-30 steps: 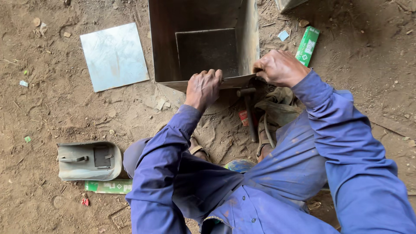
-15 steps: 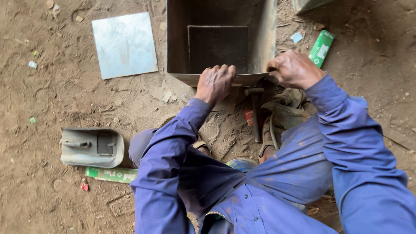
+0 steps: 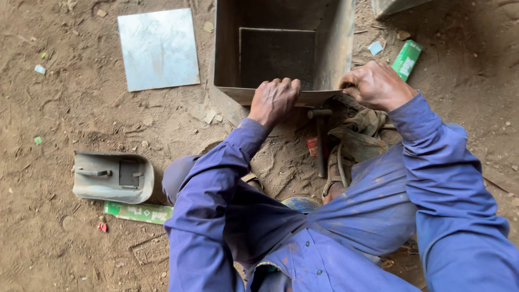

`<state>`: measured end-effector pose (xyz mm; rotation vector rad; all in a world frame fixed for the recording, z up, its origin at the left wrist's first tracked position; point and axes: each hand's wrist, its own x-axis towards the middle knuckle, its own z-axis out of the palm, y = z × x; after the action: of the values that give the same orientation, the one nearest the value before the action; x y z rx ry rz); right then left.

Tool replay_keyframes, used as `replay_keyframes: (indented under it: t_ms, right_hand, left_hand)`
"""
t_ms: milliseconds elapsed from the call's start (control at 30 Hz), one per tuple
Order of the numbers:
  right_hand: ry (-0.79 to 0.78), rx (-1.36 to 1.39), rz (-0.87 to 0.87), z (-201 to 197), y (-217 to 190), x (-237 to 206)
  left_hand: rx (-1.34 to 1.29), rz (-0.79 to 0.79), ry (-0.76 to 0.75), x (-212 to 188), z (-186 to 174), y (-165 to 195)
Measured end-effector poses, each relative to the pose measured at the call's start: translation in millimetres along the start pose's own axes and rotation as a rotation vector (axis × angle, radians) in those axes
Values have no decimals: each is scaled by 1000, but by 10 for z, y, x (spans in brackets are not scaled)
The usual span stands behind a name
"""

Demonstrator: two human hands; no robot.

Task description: The person sits on the ground and arc-welds a sheet-metal box using an electrode holder, producing sparks at the box seam. The person then lifts the box, positions a flat metal sheet against its open face, and presses and adjusts the sheet to fit it in place.

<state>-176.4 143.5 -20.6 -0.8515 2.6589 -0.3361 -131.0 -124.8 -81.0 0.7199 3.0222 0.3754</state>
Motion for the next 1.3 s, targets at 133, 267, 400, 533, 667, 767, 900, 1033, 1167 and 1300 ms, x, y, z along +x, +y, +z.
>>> replay_keyframes:
  t_ms: [133,267,400,533,667,767,900,1033,1167,1300]
  right_hand:
    - [51,131,-55,-10,165,-13]
    - [147,83,-106,-3,318,-20]
    - [20,39,19,21,351,-25]
    - [64,58,-43,3,327,-52]
    - [109,120,-141,-7,278,-58]
    - [-89,74,33,1,242,-48]
    - [-49,113,2,-28,246,-71]
    - [-36,136,-3,-63,267,-85]
    - [-85,107,33,-14,255,-72]
    - [-37,5,-1,57,266,-61]
  left_hand:
    - [9,21,69,22,24,7]
    - [37,16,25,58,30,49]
    - [25,29,55,73,17,90]
    - [30,35,52,90,8,112]
    - [52,25,9,107,28,116]
    - [67,53,55,122,62,123]
    - [98,-14,-149,178,106,136]
    - [118,0,-117,182,117,142]
    - [106,-8,-122,172,112,145]
    - [99,5,-76,163,87,156]
